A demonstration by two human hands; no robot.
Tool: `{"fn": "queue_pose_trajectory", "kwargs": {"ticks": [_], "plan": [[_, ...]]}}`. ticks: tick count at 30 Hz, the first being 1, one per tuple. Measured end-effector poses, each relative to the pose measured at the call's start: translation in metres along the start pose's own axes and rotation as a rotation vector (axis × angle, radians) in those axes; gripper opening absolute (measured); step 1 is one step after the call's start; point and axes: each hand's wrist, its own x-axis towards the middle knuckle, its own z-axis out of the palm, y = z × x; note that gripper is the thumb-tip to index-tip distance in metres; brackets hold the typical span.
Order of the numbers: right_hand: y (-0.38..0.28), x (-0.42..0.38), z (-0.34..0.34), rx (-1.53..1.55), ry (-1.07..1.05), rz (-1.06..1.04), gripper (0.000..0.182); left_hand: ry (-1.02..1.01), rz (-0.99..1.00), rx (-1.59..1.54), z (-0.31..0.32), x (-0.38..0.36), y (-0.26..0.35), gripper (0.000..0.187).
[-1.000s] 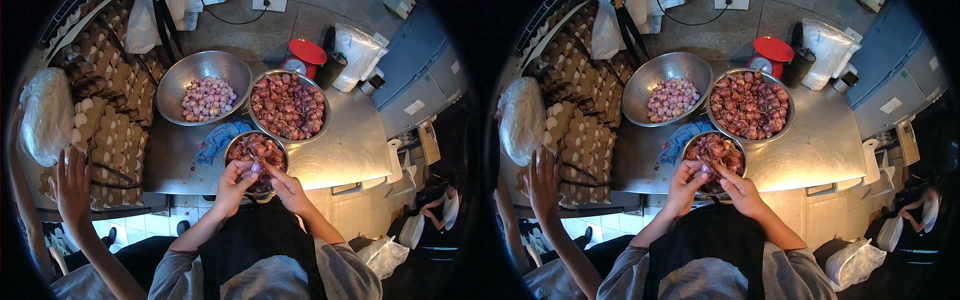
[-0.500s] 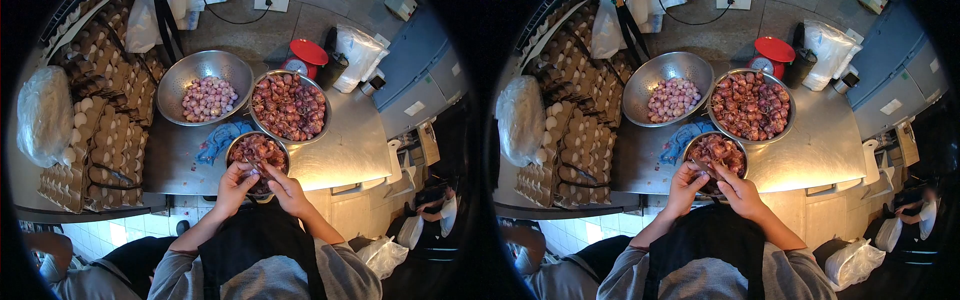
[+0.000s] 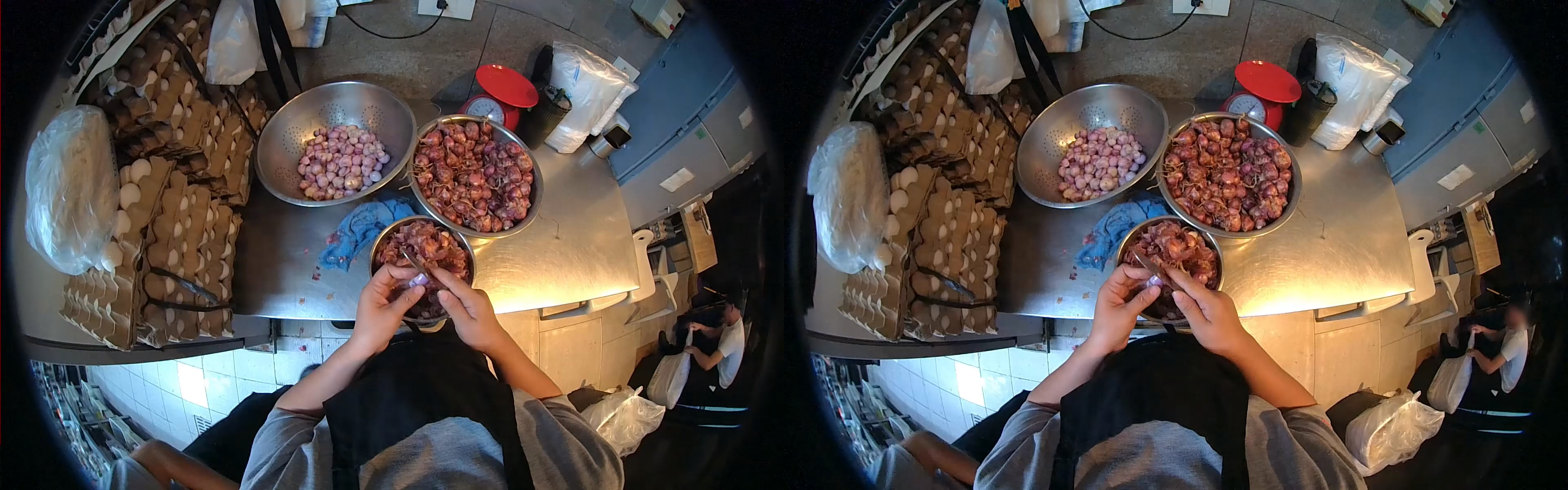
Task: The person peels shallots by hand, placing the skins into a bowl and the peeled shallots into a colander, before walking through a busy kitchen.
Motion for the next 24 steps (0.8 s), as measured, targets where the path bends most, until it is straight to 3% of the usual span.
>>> {"fn": "queue_pose_trajectory", "kwargs": {"ticks": [4, 8, 12, 15, 18, 22, 24], "plan": [[0.01, 0.002, 0.002, 0.225, 0.053, 0.062, 0.036, -0.006, 0.024, 0.032, 0.0, 0.003, -0.002, 0.023], [0.023, 0.008, 0.003, 0.261, 0.154, 0.021, 0.038, 0.024, -0.139, -0.25, 0.006, 0.004, 0.013, 0.029], [0.022, 0.005, -0.003, 0.395, 0.035, 0.202, 0.04, 0.011, -0.219, -0.336, 0.005, 0.006, 0.014, 0.032], [0.017, 0.004, -0.002, 0.485, 0.041, 0.218, 0.04, 0.011, -0.204, -0.331, 0.004, 0.006, 0.01, 0.032], [0.006, 0.0, -0.002, 0.401, -0.006, 0.214, 0.04, 0.028, -0.144, -0.224, 0.003, 0.007, 0.005, 0.031], [-0.001, 0.002, 0.008, 0.054, 0.054, -0.122, 0.039, 0.034, -0.061, -0.154, 0.001, 0.007, -0.004, 0.03], [-0.003, 0.001, 0.005, 0.067, 0.024, -0.038, 0.039, 0.037, -0.05, -0.125, 0.001, 0.006, -0.004, 0.03]]}}
